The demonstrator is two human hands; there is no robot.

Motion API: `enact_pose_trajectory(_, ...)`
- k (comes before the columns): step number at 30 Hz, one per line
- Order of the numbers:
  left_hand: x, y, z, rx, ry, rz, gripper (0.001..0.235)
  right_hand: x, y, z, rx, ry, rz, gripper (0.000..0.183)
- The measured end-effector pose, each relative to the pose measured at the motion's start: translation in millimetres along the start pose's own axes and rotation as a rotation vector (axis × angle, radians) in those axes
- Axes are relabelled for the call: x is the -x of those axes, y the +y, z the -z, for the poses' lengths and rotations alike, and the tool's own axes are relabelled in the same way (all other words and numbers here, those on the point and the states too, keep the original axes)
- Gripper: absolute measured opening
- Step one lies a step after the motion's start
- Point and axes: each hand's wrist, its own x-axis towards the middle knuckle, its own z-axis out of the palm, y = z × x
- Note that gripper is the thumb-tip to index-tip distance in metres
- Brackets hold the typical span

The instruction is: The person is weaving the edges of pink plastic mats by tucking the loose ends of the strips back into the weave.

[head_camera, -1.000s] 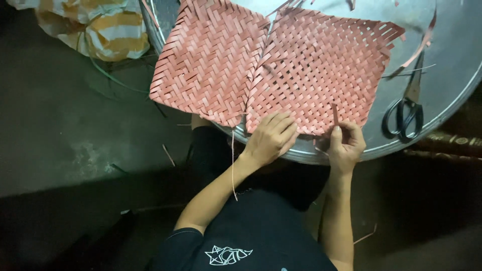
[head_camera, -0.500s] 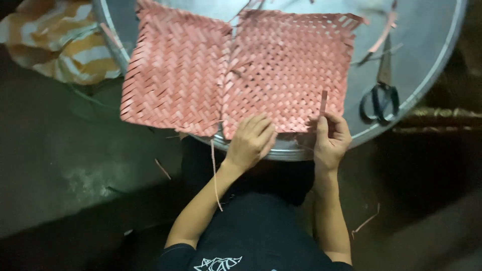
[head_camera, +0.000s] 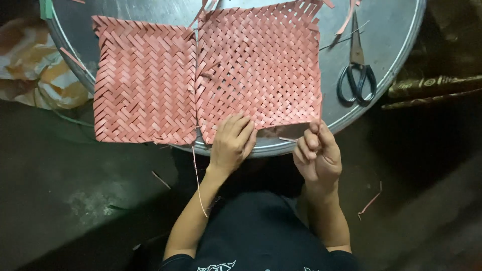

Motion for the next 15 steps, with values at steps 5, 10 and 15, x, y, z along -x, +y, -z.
enact_pose_trajectory(5, -0.7, 1.4, -0.7, -0.010, 0.012, -0.006, 0.013, 1.4, 0.0, 5.0, -0.146, -0.114, -0.074, 0.015)
enact_pose_trajectory(10, 0.6, 0.7, -3.6, -0.006, 0.028, -0.012, 0.013, -0.7, -0.6, -2.6, -0.230, -0.165, -0.093, 0.019)
enact_pose_trajectory(15, -0.6, 0.9, -1.2, 0.007, 0.018, -0.010, 0.013, 1.2, -1.6, -35.0, -0.446, -0.238, -0.097, 0.016)
